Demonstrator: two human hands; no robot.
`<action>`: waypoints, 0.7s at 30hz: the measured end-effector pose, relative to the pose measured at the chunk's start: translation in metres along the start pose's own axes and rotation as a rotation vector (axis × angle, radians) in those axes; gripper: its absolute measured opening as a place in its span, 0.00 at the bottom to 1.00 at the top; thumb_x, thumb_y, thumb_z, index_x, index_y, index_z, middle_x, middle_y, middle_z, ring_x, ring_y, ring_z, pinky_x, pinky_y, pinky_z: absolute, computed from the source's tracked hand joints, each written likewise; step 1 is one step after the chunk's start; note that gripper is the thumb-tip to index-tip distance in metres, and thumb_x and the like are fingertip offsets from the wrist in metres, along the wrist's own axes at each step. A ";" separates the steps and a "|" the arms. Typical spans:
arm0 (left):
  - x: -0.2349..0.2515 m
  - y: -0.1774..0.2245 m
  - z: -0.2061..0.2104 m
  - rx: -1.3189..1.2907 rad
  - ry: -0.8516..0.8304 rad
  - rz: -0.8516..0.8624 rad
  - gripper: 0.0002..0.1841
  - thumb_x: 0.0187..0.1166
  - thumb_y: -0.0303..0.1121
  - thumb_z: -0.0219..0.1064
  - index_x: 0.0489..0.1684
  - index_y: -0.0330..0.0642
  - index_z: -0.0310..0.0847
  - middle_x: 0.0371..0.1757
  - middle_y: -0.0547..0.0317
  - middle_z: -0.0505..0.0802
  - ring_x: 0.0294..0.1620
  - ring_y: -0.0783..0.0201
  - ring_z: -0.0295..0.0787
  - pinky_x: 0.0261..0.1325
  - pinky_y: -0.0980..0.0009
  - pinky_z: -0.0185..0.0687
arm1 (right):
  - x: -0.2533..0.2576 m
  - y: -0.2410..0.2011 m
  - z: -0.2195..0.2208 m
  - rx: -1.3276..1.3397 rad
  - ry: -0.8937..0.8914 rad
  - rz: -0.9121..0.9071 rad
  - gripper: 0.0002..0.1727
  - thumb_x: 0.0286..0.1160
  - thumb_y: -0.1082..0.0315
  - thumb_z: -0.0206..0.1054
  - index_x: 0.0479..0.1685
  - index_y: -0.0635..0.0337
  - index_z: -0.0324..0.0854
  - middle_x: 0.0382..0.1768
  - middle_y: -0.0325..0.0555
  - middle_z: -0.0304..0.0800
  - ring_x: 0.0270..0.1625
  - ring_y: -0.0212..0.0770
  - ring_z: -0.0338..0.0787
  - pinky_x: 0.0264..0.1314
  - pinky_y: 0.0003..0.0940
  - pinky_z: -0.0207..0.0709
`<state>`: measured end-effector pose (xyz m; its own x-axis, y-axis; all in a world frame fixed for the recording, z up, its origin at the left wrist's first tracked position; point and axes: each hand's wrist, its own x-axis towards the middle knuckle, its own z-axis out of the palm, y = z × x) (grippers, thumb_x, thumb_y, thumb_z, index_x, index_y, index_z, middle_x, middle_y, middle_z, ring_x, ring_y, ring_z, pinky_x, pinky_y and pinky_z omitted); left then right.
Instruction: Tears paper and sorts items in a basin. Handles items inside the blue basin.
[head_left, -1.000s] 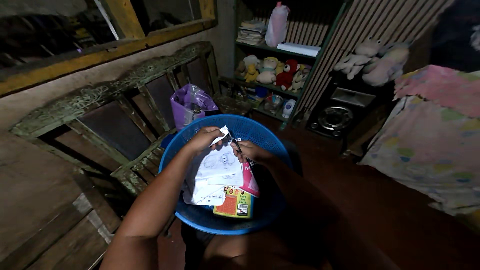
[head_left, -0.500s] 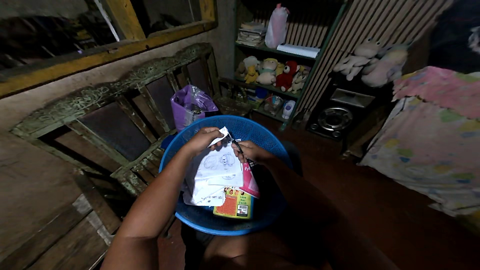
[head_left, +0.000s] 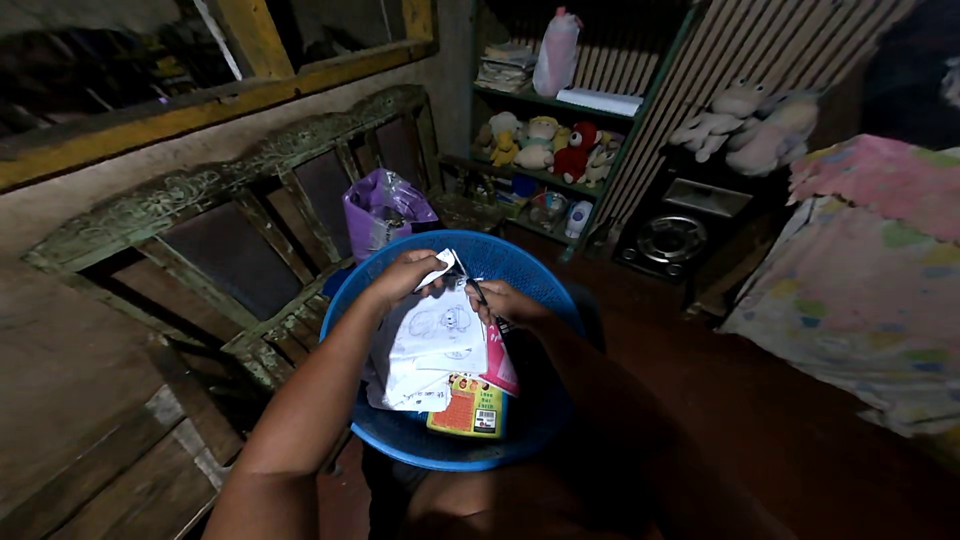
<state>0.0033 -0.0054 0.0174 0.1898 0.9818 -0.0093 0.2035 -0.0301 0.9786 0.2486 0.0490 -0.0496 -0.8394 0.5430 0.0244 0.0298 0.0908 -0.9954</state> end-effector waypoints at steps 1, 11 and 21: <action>0.000 0.001 0.000 -0.003 0.024 0.003 0.14 0.88 0.38 0.58 0.48 0.37 0.84 0.27 0.56 0.89 0.20 0.68 0.80 0.24 0.73 0.77 | 0.000 0.001 -0.001 0.009 -0.004 0.006 0.27 0.93 0.45 0.49 0.38 0.59 0.78 0.21 0.38 0.77 0.21 0.32 0.79 0.27 0.27 0.79; 0.002 -0.002 0.004 -0.017 0.013 -0.011 0.14 0.90 0.38 0.59 0.52 0.35 0.84 0.33 0.52 0.93 0.24 0.67 0.84 0.28 0.73 0.81 | 0.002 0.005 -0.001 0.003 -0.022 0.028 0.28 0.92 0.43 0.50 0.38 0.58 0.79 0.21 0.37 0.77 0.22 0.32 0.80 0.28 0.28 0.79; 0.002 -0.002 0.006 -0.003 0.000 -0.010 0.14 0.91 0.38 0.58 0.51 0.35 0.84 0.35 0.51 0.94 0.26 0.66 0.87 0.30 0.71 0.84 | 0.001 0.003 0.000 -0.036 -0.014 -0.001 0.23 0.94 0.49 0.51 0.40 0.59 0.80 0.24 0.37 0.78 0.22 0.31 0.78 0.26 0.26 0.77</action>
<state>0.0087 -0.0047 0.0146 0.1877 0.9820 -0.0190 0.2028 -0.0198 0.9790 0.2477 0.0495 -0.0527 -0.8469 0.5313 0.0236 0.0485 0.1213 -0.9914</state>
